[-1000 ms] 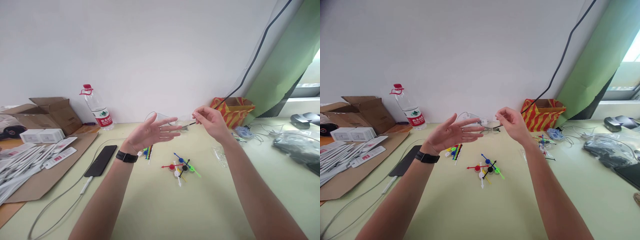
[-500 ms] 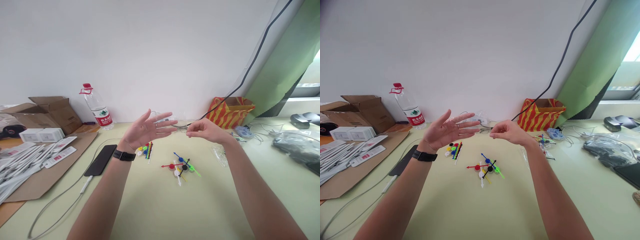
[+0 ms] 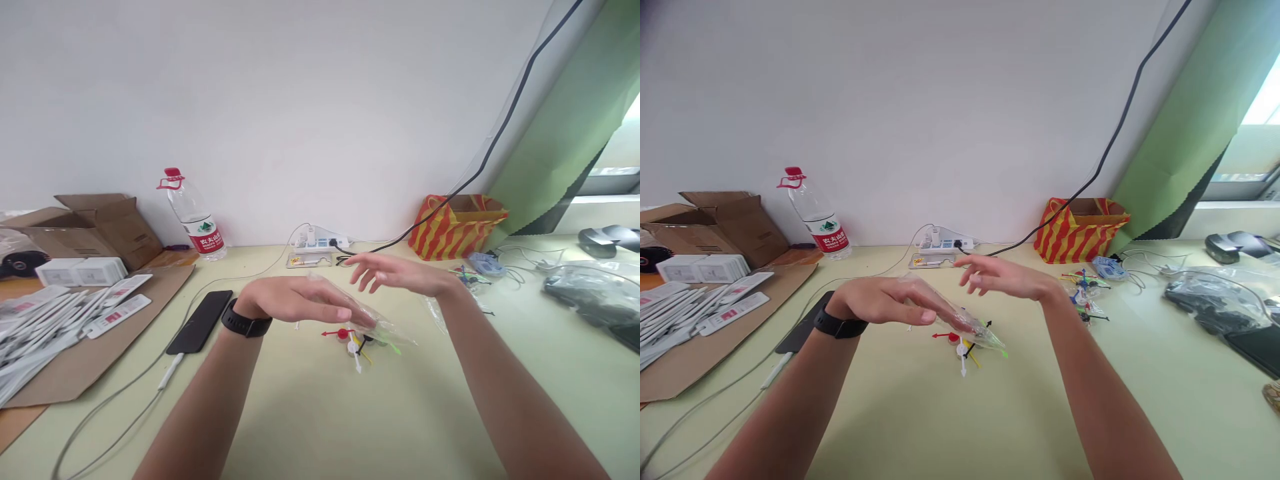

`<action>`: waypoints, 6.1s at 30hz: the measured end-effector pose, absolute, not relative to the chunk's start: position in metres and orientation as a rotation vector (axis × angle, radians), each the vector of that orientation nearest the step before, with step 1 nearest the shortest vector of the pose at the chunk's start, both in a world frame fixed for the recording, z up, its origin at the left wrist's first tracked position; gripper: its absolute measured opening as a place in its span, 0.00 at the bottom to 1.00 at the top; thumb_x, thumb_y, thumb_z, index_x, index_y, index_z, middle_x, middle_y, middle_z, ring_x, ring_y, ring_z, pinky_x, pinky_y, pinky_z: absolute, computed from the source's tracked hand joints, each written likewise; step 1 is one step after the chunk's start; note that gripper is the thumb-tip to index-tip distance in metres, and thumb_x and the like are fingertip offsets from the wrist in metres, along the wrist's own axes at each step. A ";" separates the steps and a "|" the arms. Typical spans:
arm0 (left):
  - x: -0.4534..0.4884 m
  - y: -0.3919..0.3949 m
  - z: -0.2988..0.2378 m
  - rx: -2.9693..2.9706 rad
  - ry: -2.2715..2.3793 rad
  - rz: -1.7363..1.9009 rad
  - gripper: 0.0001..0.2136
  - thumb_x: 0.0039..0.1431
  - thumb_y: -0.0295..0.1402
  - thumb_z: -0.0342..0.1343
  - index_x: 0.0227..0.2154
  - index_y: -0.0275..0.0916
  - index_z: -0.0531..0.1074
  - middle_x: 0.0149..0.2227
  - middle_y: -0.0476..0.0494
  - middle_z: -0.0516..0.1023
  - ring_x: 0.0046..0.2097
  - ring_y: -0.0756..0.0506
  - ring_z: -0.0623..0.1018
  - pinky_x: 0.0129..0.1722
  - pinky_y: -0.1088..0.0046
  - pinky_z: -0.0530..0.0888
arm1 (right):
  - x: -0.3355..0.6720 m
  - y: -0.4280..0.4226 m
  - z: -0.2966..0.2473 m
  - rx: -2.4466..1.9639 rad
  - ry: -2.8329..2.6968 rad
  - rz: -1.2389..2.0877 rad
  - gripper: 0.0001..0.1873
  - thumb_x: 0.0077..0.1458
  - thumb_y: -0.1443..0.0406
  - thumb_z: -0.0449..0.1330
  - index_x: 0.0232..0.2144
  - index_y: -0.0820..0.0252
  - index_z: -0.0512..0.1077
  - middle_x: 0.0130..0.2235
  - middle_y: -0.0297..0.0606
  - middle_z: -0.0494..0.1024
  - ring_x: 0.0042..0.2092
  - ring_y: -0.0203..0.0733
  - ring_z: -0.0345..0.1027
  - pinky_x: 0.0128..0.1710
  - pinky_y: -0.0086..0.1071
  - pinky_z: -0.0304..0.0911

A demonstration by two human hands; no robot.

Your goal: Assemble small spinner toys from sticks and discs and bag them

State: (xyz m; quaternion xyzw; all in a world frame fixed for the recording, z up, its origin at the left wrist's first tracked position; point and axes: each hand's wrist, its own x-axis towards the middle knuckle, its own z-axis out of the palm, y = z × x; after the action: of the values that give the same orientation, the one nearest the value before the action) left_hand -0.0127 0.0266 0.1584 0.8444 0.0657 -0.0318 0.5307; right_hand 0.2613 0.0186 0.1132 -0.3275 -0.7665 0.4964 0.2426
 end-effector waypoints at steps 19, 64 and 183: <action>-0.028 0.004 0.181 2.417 0.446 0.387 0.17 0.71 0.43 0.53 0.56 0.47 0.78 0.51 0.42 0.83 0.51 0.37 0.80 0.50 0.64 0.75 | 0.248 0.024 0.101 -0.562 -2.265 1.559 0.64 0.46 0.55 0.76 0.74 0.48 0.43 0.60 0.46 0.72 0.62 0.51 0.66 0.62 0.46 0.61; -0.017 0.102 0.073 1.298 0.941 1.270 0.37 0.51 0.42 0.70 0.61 0.44 0.61 0.54 0.35 0.77 0.50 0.40 0.80 0.52 0.55 0.75 | 0.207 0.029 0.071 -1.507 -2.744 0.985 0.17 0.44 0.54 0.73 0.32 0.59 0.77 0.36 0.35 0.80 0.33 0.39 0.71 0.28 0.29 0.59; 0.017 0.058 0.072 1.797 0.716 0.329 0.33 0.58 0.37 0.59 0.67 0.49 0.61 0.49 0.41 0.75 0.41 0.44 0.75 0.38 0.68 0.73 | 0.251 0.048 0.079 -1.311 -2.043 0.789 0.10 0.54 0.61 0.64 0.38 0.57 0.78 0.32 0.37 0.79 0.35 0.42 0.72 0.33 0.32 0.65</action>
State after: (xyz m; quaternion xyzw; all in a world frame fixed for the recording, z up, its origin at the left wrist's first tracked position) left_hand 0.0168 0.0578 0.0720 0.7613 0.3033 0.1395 0.5559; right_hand 0.2512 0.0476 0.0790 -0.4916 -0.7658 0.2958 0.2904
